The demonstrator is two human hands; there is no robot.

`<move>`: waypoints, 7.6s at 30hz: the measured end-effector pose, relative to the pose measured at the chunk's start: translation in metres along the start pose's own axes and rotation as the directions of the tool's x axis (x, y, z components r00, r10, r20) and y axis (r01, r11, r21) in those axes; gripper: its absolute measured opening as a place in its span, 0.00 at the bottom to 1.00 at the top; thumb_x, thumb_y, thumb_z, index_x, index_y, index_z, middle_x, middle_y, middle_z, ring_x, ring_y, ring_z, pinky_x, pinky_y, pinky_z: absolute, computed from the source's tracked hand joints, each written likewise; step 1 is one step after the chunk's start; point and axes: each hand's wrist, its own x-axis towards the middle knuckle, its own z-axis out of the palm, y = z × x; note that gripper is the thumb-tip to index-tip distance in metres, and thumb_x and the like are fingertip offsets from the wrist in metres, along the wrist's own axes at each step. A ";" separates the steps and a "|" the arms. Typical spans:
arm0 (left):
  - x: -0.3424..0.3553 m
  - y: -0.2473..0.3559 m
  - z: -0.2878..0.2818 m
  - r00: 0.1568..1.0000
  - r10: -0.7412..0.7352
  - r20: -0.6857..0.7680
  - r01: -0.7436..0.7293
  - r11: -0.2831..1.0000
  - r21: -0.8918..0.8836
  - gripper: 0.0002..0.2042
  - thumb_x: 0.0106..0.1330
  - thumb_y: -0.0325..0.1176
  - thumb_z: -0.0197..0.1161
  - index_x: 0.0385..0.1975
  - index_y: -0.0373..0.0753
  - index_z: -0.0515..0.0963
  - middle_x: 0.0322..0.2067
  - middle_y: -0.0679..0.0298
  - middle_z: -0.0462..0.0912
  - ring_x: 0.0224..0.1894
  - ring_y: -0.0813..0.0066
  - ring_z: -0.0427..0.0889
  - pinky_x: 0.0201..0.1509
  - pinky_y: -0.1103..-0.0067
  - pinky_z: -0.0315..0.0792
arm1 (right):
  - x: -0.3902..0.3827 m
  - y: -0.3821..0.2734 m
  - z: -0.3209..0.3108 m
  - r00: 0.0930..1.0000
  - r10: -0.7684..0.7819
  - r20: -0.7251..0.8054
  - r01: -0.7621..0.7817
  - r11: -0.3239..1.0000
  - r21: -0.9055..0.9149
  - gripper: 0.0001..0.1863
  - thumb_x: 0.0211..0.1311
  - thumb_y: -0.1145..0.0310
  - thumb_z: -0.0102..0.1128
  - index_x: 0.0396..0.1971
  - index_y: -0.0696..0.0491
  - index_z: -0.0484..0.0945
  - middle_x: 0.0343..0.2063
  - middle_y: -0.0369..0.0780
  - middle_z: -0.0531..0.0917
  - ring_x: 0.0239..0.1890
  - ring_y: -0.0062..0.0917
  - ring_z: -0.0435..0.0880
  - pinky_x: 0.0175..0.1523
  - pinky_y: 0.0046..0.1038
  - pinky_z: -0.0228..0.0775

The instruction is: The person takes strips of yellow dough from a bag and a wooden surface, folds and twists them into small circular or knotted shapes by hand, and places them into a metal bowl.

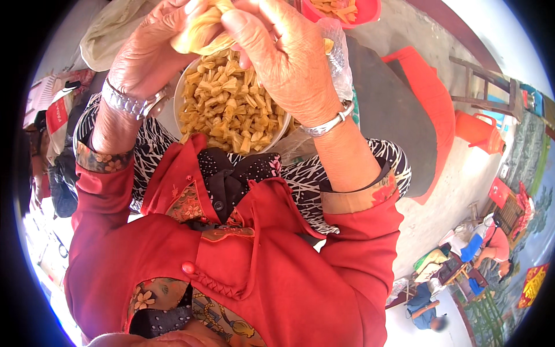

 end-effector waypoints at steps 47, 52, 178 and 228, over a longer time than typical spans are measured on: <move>-0.008 0.006 -0.007 0.965 0.036 -0.261 0.064 0.929 0.365 0.06 0.63 0.34 0.59 0.32 0.39 0.74 0.16 0.76 0.66 0.12 0.91 0.58 0.13 0.89 0.54 | -0.003 0.022 0.005 0.998 -0.002 0.061 0.013 0.985 -0.172 0.12 0.66 0.65 0.51 0.29 0.59 0.73 0.18 0.37 0.73 0.18 0.20 0.72 0.24 0.22 0.64; -0.007 0.031 -0.023 0.957 0.152 -0.248 -0.100 0.972 0.211 0.04 0.62 0.31 0.60 0.32 0.40 0.74 0.14 0.78 0.61 0.13 0.91 0.56 0.14 0.88 0.54 | 0.005 0.006 -0.010 0.986 -0.150 0.071 0.165 0.936 -0.312 0.15 0.66 0.65 0.51 0.23 0.60 0.71 0.16 0.40 0.71 0.17 0.28 0.70 0.25 0.25 0.62; -0.009 0.018 -0.009 0.991 -0.063 -0.120 0.107 0.909 0.403 0.15 0.68 0.41 0.53 0.42 0.35 0.74 0.19 0.74 0.67 0.12 0.94 0.57 0.13 0.92 0.57 | -0.005 0.016 -0.002 0.976 0.213 0.033 -0.210 0.975 -0.075 0.12 0.65 0.63 0.55 0.33 0.59 0.74 0.19 0.32 0.74 0.21 0.12 0.71 0.25 0.17 0.63; 0.017 -0.063 -0.095 0.995 -0.093 -0.038 0.008 -0.305 0.952 0.14 0.61 0.36 0.58 0.41 0.35 0.72 0.28 0.47 0.80 0.36 0.49 0.79 0.39 0.61 0.72 | 0.008 0.027 -0.017 0.978 -0.211 0.005 0.166 0.754 -0.635 0.12 0.62 0.61 0.56 0.25 0.54 0.73 0.14 0.41 0.71 0.16 0.33 0.72 0.22 0.30 0.62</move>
